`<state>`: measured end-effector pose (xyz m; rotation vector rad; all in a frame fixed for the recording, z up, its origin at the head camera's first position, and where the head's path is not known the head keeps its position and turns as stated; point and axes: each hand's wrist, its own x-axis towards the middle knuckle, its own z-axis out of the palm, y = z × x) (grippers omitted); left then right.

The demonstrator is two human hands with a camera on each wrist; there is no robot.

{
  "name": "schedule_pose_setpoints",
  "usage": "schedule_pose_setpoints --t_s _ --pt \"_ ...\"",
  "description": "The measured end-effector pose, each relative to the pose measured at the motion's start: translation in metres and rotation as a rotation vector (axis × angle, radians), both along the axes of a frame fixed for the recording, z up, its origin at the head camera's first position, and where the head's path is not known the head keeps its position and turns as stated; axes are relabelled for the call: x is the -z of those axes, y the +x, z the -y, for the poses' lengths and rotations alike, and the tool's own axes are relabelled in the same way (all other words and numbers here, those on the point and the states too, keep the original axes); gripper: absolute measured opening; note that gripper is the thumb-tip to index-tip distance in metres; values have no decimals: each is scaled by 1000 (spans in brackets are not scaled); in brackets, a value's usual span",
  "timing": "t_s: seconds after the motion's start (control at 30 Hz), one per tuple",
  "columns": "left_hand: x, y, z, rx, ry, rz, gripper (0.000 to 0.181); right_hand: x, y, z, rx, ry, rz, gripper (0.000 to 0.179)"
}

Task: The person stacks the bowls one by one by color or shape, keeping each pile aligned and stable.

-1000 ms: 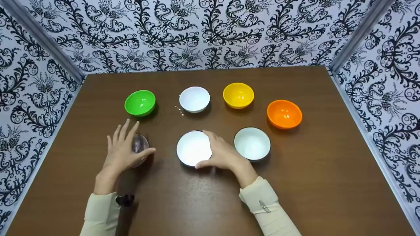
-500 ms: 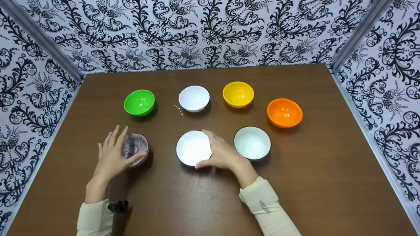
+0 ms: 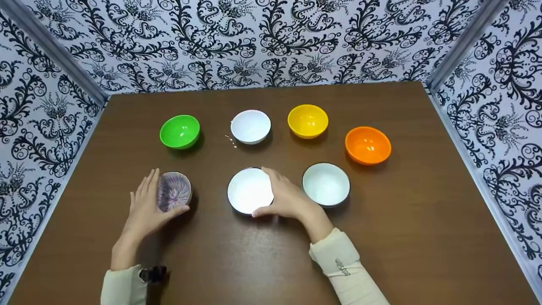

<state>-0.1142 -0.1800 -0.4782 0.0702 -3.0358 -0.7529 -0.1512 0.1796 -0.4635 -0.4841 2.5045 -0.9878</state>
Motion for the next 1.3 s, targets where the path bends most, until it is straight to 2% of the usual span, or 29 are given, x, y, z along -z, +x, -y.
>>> schedule_pose_setpoints --t_s 0.4,0.53,0.7,1.3 --pt "2 5 2 3 51 -20 136 1 -1 -1 1 -16 -5 123" --pt "4 6 3 4 109 -30 134 2 -1 -1 -1 -18 -10 122" --pt "4 6 4 -5 169 -10 133 2 -1 -1 -5 -20 -11 121" --pt "6 8 5 5 216 -20 129 2 0 -1 3 -14 -1 122"
